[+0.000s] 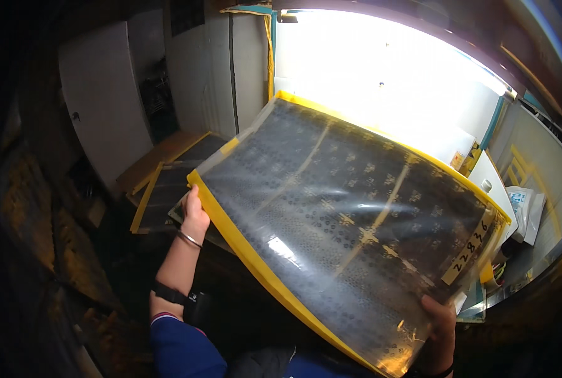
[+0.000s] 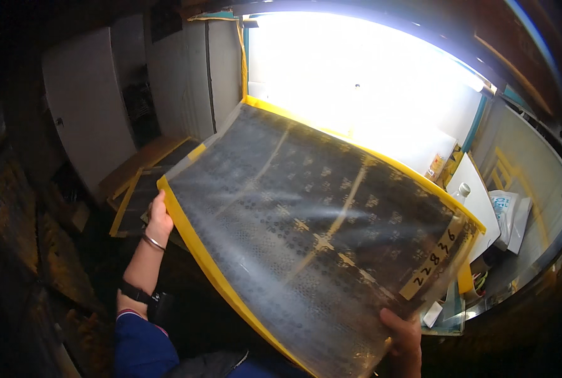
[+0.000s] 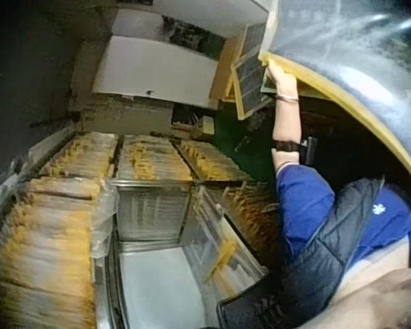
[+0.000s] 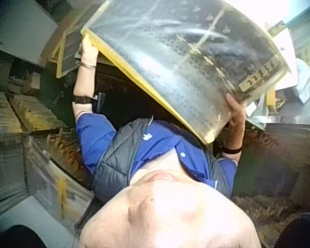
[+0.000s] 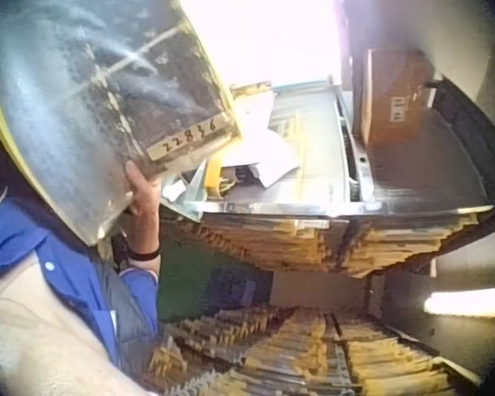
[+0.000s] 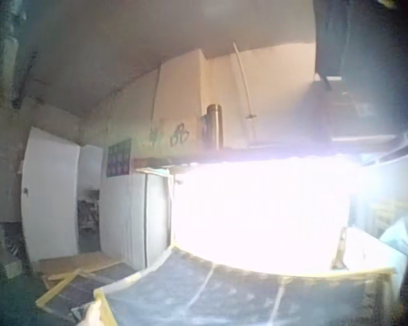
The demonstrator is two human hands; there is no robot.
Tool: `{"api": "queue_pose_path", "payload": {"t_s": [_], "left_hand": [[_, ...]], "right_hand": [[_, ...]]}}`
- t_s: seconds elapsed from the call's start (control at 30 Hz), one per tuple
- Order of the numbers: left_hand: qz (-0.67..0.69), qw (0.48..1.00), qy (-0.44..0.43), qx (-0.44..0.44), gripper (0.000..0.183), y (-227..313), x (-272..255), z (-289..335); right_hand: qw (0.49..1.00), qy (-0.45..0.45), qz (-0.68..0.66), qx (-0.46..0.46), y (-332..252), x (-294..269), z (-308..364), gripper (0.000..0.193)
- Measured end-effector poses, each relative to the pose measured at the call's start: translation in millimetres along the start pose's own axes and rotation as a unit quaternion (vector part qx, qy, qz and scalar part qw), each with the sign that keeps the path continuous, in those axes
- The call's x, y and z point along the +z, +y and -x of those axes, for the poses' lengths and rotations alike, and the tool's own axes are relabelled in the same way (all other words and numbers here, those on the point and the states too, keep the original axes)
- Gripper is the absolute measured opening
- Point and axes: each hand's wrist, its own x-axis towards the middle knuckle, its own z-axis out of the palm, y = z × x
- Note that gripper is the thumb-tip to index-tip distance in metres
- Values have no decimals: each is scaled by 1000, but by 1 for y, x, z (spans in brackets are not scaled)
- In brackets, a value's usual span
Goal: Peeling and inspecting patterned film sheets on a light table using a stylus tool.
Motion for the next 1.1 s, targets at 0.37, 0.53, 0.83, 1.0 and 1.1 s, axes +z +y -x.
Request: {"api": "queue_pose_path", "payload": {"t_s": [0.37, 0.53, 0.83, 1.0, 1.1], "left_hand": [[52, 994, -85, -34, 25, 41, 6, -39], [-333, 939, -87, 13, 29, 15, -11, -11], [-308, 948, 17, -79, 21, 12, -86, 50], [-376, 910, 79, 153, 30, 47, -117, 37], [-257, 945, 162, 119, 32, 90, -122, -18]], "right_hand": [[995, 72, 67, -29, -28, -56, 15, 70], [997, 68, 26, 18, -18, -23, 20, 65], [997, 42, 26, 59, -12, -31, 2, 64], [997, 19, 27, 74, -4, -20, -15, 65], [999, 23, 39, 14, -38, -20, 1, 69]]}}
